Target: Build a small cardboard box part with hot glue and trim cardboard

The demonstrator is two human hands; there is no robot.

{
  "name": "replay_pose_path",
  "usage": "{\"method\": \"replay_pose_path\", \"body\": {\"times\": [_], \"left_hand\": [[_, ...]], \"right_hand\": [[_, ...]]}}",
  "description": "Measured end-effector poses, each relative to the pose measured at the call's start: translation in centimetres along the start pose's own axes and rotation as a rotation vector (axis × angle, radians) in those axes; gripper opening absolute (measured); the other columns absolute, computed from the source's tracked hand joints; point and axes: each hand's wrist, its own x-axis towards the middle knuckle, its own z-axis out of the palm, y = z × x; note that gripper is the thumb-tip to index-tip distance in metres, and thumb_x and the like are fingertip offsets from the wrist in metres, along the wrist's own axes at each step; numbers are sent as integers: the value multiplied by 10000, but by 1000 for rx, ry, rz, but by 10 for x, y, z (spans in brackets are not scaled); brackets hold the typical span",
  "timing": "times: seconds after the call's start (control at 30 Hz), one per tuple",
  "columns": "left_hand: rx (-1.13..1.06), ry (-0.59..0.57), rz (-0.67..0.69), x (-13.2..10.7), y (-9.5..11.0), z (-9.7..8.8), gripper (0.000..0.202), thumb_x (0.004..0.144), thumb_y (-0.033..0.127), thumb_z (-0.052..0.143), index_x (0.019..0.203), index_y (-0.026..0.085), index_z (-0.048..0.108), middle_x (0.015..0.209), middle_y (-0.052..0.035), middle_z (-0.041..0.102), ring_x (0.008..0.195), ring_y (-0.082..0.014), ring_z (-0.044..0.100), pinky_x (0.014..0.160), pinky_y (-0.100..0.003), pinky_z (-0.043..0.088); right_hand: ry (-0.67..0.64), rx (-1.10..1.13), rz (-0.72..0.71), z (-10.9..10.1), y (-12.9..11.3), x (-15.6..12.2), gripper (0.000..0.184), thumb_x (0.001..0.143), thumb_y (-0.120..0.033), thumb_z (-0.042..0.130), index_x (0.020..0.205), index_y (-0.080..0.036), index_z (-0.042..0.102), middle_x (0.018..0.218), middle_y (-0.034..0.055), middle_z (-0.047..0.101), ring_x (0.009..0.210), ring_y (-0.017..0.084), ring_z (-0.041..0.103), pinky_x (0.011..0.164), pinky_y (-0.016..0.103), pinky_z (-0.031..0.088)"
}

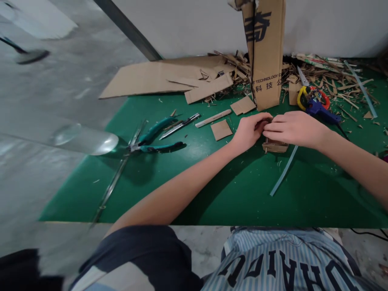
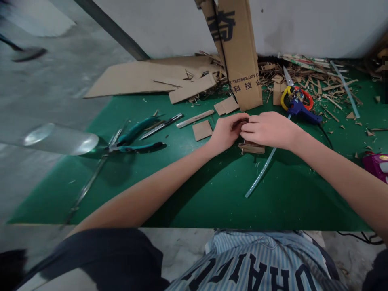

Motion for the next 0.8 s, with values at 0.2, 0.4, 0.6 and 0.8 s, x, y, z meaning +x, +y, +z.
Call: {"method": "replay_pose_path", "body": {"times": [0.2, 0.4, 0.6, 0.8], "left_hand": [[-41, -15, 9, 0, 4, -2, 292, 950, 158, 480, 1056, 151, 752, 1001, -49, 793, 894, -156, 715, 834, -268, 541], [4, -6, -1, -1, -1, -1, 294, 963, 181, 477, 1070, 179, 751, 965, -32, 783, 841, -156, 698, 793, -277, 532], [13, -15, -15, -1, 2, -2, 302, 960, 180, 474, 1097, 166, 743, 989, -42, 789, 861, -165, 708, 809, -285, 545], [19, -19, -17, -1, 4, -2, 314, 951, 158, 472, 1107, 161, 745, 984, -46, 789, 863, -176, 711, 797, -292, 541]], "right_hand": [[30, -55, -40, 11, 5, 7, 358, 1027, -62, 348, 895, -171, 662, 828, 45, 687, 775, 171, 565, 606, 320, 316], [-13, 141, 48, 12, 4, 12, 432, 1037, -82, 288, 856, -210, 659, 838, 62, 677, 786, 185, 548, 658, 346, 361], [-58, 131, 56, 13, 3, 14, 511, 1044, -91, 211, 870, -224, 672, 857, 71, 669, 849, 199, 564, 686, 358, 387], [-40, 135, 74, 13, 3, 14, 517, 1049, -95, 207, 864, -204, 677, 860, 81, 675, 849, 200, 557, 699, 358, 392]]}}
